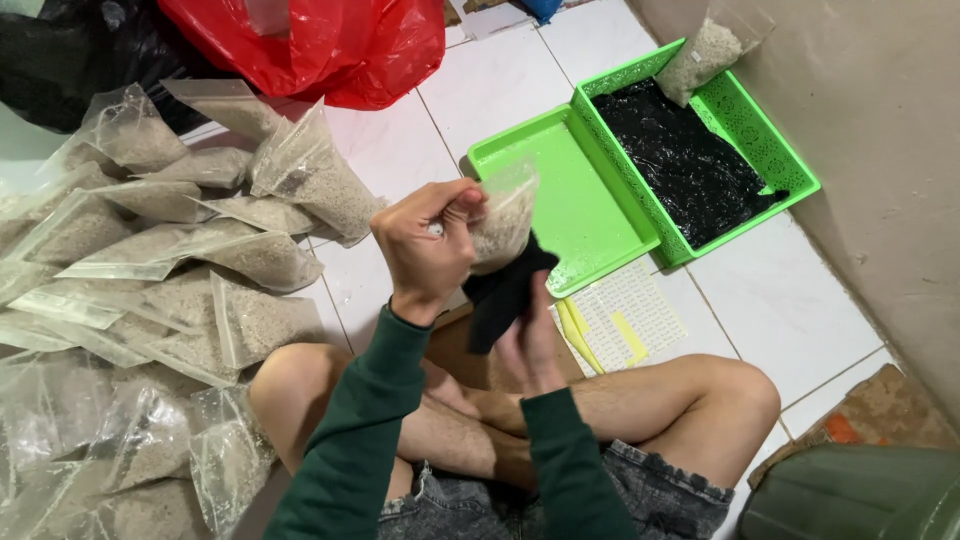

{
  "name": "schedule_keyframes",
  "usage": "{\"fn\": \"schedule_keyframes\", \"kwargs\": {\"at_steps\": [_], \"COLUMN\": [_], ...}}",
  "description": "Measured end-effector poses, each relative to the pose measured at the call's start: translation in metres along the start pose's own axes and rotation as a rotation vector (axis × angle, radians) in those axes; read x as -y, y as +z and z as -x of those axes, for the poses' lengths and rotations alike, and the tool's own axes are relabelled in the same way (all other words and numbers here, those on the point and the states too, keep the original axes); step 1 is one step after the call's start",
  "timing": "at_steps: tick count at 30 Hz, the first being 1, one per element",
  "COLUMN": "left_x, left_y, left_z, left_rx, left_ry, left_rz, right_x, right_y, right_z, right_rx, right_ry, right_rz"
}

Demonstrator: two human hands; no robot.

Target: Manually sealing small plastic bags and applying adhesive labels to them while sitting on the floor.

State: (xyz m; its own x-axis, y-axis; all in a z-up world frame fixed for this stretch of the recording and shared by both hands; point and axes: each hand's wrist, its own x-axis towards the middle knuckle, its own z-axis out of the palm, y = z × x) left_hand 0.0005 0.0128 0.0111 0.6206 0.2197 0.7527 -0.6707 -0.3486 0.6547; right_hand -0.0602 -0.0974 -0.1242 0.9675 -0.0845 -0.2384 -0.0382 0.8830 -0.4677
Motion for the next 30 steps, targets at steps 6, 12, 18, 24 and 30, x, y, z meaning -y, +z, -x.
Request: {"fn": "schedule_keyframes", "kwargs": {"at_steps": [6,12,18,24,30], "left_x": [0.010,0.007,0.006,0.004,0.011], "left_y": [-0.006,0.005,-0.029,-0.011,-0.006], "left_z": [0.008,0.006,-0.017,-0.020,-0.016], "left_rx": [0.182,0.314,0.620,0.605,0.674], "left_ry": [-0.018,0.006,0.022,0.398,0.316], "left_rz": [0.015,0.152,0.168,0.018,0.105], "right_x": [0.033,-0.011,0.009,0.063,0.066], "right_y": [-0.010,-0.026,-0.095,-0.033,-0.012], "right_z": [-0.028,-0.007,-0.041,-0.057,-0.050], "right_rx": [-0.141,-0.016,-0.099,0.286,0.305], "right_ry": [-0.164,-0.479,-0.392,-0.031,0.005], "right_rz": [0.209,0.998,0.608,0.644,0.569]}}
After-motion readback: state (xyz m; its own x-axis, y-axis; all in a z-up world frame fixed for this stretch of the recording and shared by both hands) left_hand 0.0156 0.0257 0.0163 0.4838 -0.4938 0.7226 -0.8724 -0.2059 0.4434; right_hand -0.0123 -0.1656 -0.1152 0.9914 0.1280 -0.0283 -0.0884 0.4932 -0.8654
